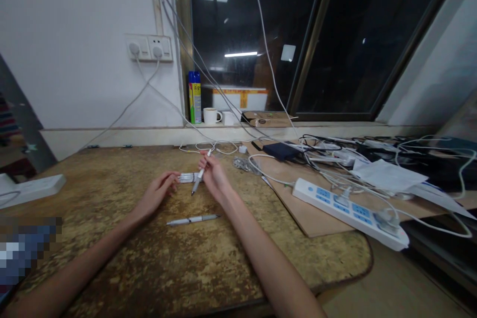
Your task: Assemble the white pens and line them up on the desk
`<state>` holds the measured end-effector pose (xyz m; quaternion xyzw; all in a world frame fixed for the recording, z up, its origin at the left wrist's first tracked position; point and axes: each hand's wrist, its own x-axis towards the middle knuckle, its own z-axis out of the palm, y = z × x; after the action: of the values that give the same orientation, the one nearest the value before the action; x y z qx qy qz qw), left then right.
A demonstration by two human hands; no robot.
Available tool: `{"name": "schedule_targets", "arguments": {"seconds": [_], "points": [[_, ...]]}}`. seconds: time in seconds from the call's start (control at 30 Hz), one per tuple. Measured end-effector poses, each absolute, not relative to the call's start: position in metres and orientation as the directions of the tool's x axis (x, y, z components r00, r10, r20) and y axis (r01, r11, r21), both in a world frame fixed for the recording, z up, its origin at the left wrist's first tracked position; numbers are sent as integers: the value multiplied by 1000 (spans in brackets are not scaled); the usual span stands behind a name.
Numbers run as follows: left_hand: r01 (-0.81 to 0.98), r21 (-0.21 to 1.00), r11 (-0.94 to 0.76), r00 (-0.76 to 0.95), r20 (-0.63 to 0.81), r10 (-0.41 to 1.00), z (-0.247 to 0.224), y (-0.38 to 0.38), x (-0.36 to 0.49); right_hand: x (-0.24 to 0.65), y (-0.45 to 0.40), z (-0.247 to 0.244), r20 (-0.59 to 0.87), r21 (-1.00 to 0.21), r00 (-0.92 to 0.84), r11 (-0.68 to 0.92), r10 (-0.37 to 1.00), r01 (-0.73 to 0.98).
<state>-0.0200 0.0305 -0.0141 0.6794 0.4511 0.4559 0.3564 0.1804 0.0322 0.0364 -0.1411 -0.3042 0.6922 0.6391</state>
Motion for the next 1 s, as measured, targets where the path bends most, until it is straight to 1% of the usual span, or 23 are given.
{"name": "schedule_targets", "arguments": {"seconds": [0.07,0.17,0.27,0.4,0.53,0.8,1.0], "points": [[354,859,-369,199,316,928,-13,28,-21,191,29,38,162,-530,-160,-51,974,-846],[430,803,-413,243,338,909,-8,22,-20,201,27,36,157,-490,-164,-67,974,-869],[472,769,-431,265,343,901,-4,17,-18,202,28,32,168,-499,-159,-55,973,-865],[484,749,-452,280,356,891,-1,15,-18,201,30,29,200,-491,-128,-14,971,-871],[509,725,-465,283,368,885,-1,15,-20,203,28,31,202,-498,-113,3,973,-867],[518,702,-490,289,395,872,-8,20,-23,210,26,34,206,-499,-71,42,976,-866],[512,704,-492,294,394,871,-6,19,-21,208,25,34,207,-539,-40,80,977,-838]]}}
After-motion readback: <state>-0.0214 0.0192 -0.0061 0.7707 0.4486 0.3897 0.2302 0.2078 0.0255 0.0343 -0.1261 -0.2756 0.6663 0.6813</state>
